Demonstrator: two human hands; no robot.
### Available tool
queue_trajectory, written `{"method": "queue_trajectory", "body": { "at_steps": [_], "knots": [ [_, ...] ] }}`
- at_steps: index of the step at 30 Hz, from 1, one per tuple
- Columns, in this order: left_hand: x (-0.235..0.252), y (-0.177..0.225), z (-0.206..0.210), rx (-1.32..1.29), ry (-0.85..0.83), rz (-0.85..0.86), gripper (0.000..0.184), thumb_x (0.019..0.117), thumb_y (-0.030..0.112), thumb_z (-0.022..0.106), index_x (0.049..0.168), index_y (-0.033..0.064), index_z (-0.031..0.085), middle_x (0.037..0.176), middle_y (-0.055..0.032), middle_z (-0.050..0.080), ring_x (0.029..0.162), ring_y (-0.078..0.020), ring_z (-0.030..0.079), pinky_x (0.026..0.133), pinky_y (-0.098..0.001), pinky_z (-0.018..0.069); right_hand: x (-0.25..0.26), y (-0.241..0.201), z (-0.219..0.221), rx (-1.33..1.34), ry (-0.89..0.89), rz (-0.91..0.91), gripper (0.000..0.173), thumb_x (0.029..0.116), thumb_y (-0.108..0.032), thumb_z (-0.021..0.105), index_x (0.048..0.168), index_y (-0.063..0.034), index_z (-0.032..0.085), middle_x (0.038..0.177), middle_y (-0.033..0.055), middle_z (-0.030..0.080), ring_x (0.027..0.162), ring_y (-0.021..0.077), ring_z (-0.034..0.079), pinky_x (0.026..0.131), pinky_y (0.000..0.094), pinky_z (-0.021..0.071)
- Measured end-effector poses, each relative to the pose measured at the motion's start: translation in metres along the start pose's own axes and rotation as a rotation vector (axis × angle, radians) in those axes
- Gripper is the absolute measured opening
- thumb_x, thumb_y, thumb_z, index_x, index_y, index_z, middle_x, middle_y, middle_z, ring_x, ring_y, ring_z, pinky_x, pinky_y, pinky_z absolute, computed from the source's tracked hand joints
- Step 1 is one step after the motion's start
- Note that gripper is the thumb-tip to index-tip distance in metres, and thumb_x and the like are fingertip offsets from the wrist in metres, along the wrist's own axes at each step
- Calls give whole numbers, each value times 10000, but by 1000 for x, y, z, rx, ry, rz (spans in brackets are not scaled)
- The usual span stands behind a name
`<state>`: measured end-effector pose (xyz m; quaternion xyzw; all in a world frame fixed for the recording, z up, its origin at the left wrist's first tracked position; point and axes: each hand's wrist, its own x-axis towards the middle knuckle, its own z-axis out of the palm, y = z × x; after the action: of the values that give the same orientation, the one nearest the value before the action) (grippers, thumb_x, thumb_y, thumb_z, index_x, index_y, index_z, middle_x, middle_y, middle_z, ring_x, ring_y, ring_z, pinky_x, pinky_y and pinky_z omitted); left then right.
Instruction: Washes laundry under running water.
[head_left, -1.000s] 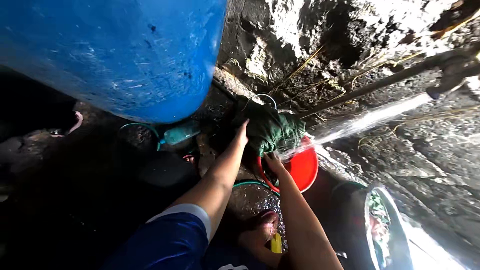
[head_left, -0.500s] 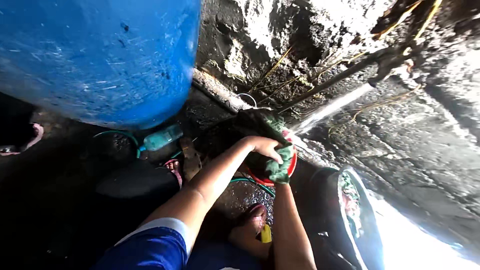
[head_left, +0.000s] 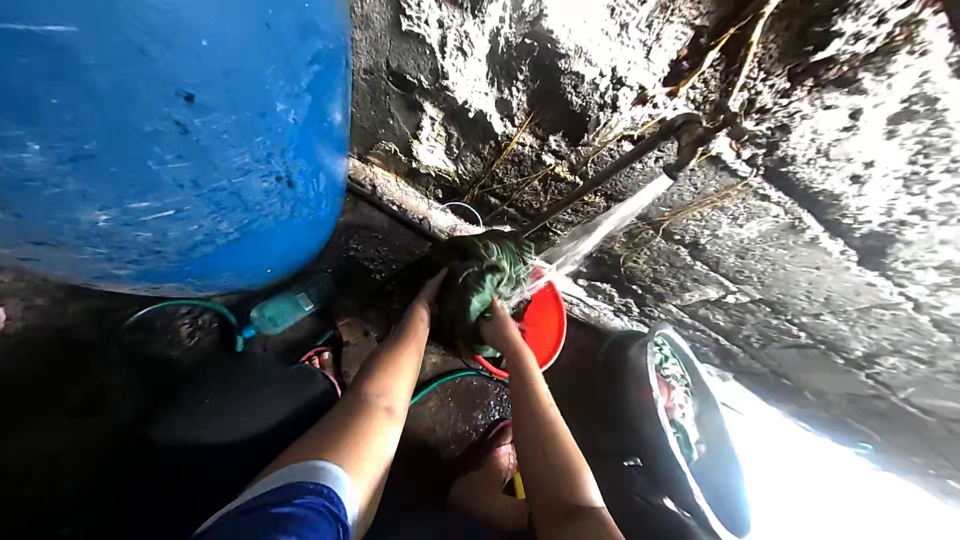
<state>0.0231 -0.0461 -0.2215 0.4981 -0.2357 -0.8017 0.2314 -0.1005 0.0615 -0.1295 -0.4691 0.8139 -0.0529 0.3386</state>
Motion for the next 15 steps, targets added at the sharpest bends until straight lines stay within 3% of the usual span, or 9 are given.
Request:
{"method": "queue_trajectory", "body": {
  "at_steps": [2,4,6,7,9,12,15],
  "knots": [
    [15,9,8,-39,79,75,461,1027,313,560,1394,34,543,1326,-200,607,1167,-313,602,952,-526,516,4,6,20,-91,-54,37,546,990,-152,612,1484,32,469,1520,270,476,1421,396,465,1166,551,402],
    [4,42,25,-48,66,250,455,938,129,620,1382,54,558,1338,-183,602,1197,-301,587,954,-541,515,10,24,29,-105,-38,56,481,970,-168,649,1387,57,564,1429,275,562,1363,406,518,1143,563,415],
    [-18,71,49,-1,-31,423,516,828,-10,623,1340,50,591,1237,-161,648,1087,-257,632,873,-485,555,16,48,33,-13,-2,55,521,936,-224,714,1366,45,595,1395,259,598,1348,386,537,1150,556,409],
    [-33,78,58,77,-112,483,560,807,-20,627,1360,50,585,1252,-163,650,1094,-258,634,883,-484,553,19,61,34,18,5,35,552,922,-263,733,1371,29,603,1401,240,603,1355,363,535,1159,543,405],
    [-64,76,74,287,-282,585,533,816,-21,640,1340,69,607,1244,-160,672,1058,-281,654,853,-494,555,15,80,25,189,12,19,546,915,-181,749,1381,47,578,1387,228,609,1330,308,556,1148,491,428],
    [-83,54,102,635,-584,609,461,849,-40,669,1306,13,646,1261,-178,678,1132,-269,660,972,-478,547,-2,101,-1,299,54,-51,496,924,-126,738,1362,44,581,1311,194,658,1236,239,626,1089,433,502],
    [-89,28,114,1173,-987,571,493,933,66,693,1397,-49,574,1398,-260,592,1338,-372,546,1156,-543,387,-26,127,-27,161,102,27,462,920,-148,737,1313,62,618,1266,225,672,1190,282,648,1061,459,506]
  ]
}}
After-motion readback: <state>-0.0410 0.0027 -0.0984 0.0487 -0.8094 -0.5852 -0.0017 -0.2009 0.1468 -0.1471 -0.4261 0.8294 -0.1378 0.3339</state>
